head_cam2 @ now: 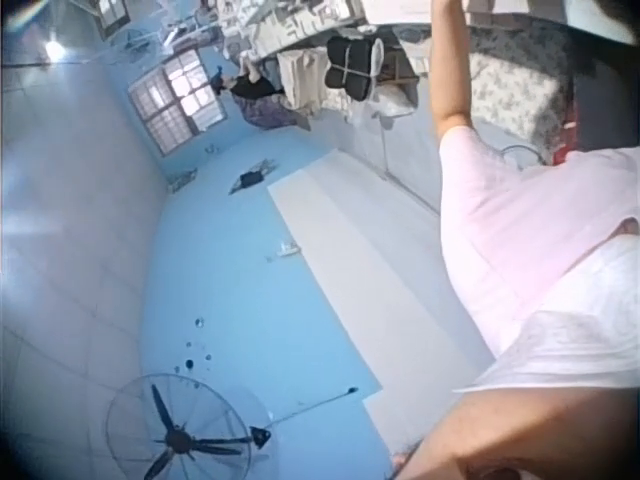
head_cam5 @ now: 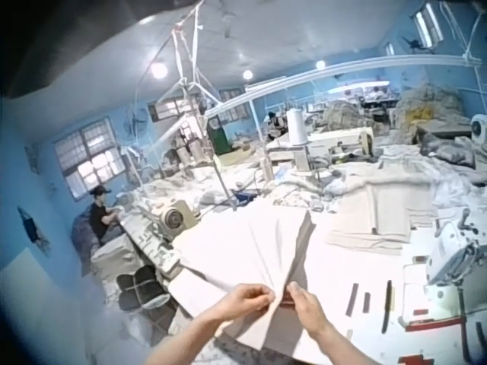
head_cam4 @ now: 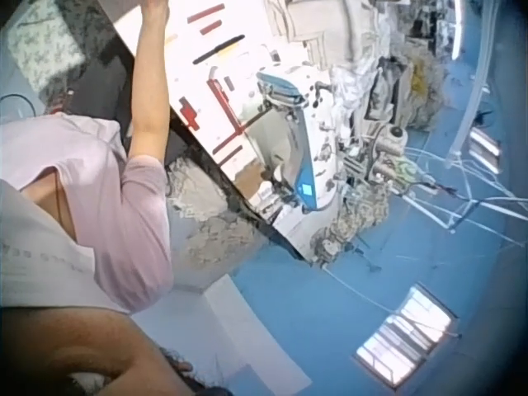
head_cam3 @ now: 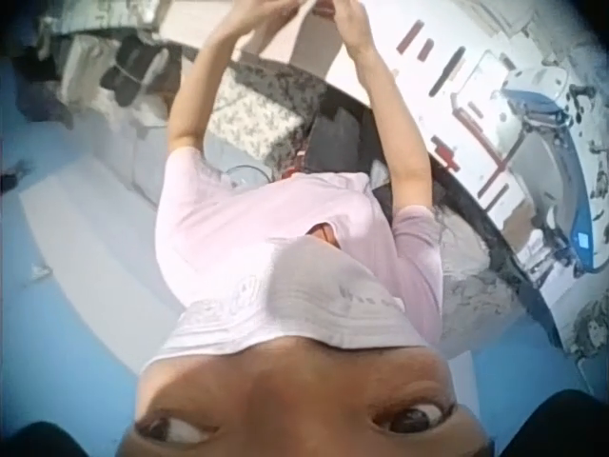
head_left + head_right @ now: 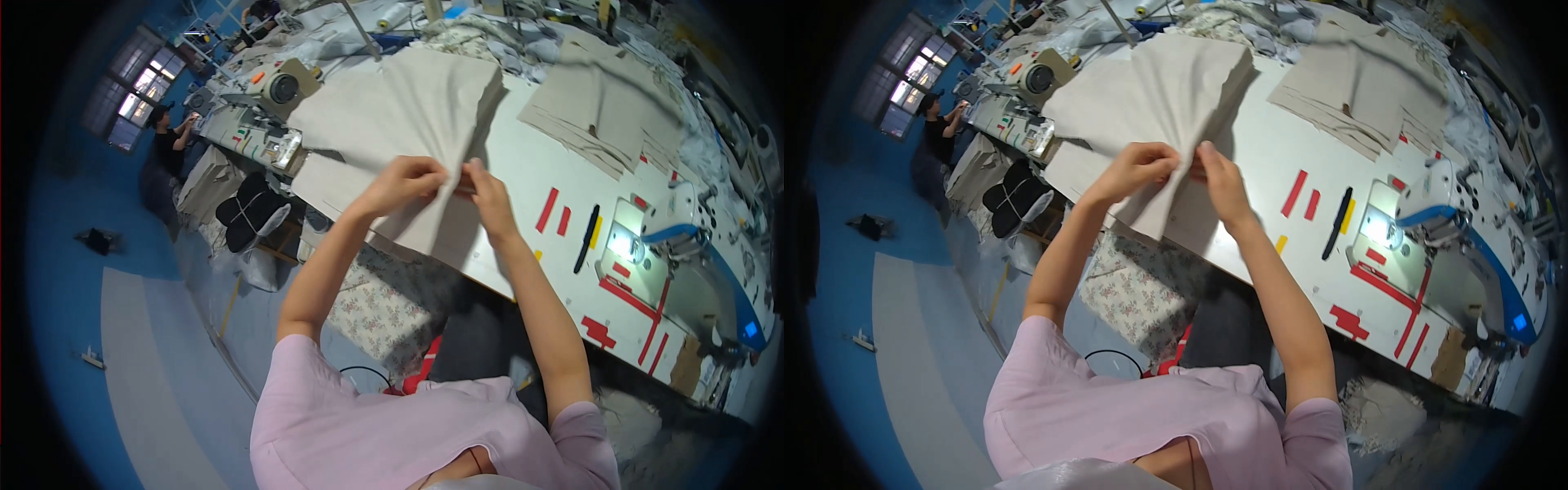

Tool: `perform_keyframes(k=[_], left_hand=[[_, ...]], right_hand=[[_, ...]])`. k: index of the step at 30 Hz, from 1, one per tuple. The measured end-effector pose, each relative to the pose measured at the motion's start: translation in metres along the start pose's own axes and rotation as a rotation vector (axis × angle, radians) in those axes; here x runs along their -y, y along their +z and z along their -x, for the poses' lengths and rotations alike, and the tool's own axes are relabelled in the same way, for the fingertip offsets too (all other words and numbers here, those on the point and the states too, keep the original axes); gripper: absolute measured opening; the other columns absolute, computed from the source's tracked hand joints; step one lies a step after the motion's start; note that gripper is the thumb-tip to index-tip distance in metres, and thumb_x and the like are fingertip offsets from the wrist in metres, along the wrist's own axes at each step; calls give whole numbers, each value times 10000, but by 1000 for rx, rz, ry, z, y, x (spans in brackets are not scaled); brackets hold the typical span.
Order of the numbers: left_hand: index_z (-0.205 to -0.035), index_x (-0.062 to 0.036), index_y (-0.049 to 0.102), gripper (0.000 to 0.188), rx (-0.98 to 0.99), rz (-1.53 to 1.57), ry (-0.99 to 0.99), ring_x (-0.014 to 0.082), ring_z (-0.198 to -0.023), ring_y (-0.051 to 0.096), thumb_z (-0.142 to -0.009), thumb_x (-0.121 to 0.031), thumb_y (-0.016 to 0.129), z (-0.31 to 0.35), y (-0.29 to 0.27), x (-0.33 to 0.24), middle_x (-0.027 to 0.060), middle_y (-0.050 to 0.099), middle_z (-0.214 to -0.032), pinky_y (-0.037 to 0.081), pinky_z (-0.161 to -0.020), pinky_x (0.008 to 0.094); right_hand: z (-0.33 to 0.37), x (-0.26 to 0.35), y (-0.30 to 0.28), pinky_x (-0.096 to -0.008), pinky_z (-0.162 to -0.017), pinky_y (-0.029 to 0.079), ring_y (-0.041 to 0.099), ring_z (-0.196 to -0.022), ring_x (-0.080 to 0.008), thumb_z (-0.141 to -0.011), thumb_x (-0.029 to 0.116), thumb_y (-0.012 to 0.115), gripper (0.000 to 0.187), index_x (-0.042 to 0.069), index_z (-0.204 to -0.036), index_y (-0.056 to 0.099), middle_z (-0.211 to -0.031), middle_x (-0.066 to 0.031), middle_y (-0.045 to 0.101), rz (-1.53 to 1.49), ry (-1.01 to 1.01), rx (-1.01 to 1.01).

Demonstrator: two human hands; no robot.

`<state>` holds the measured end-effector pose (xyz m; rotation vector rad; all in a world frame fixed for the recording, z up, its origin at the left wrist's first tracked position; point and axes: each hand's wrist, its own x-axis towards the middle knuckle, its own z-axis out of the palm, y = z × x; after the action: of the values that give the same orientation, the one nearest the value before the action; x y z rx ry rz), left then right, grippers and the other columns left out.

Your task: Operating an industrial sewing machine to stitch together pieces of light beige fabric.

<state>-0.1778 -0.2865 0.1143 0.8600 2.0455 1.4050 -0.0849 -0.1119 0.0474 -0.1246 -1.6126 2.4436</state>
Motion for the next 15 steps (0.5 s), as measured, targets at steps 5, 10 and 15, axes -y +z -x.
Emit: perform_keyframes(k=[5,10,15], left_hand=[[-933,56,715,256,181,-85,-2,147,-701,728,-1006,-183,660,-27,168,-6,81,735,-798,573,-661,279],[-960,65,706,209,245,239,-217,121,-690,715,-1002,-136,665,-11,245,5,73,725,-801,592,-651,271],[-921,60,687,217,253,236,-221,133,-696,728,-1003,-140,667,-7,262,15,87,731,-789,593,-643,262]], right_hand=[[113,-3,-102,-304,-741,529,665,-845,-118,-1092,393,565,408,9,-1112,698,-890,-80,712,362,125,-342],[186,26,-139,-283,-740,495,636,-828,-96,-1072,258,609,323,-54,-1092,692,-910,-96,735,732,186,-498],[190,39,-146,-371,-667,529,692,-688,-268,-1001,218,674,262,-39,-952,683,-782,-181,718,707,158,-575]])
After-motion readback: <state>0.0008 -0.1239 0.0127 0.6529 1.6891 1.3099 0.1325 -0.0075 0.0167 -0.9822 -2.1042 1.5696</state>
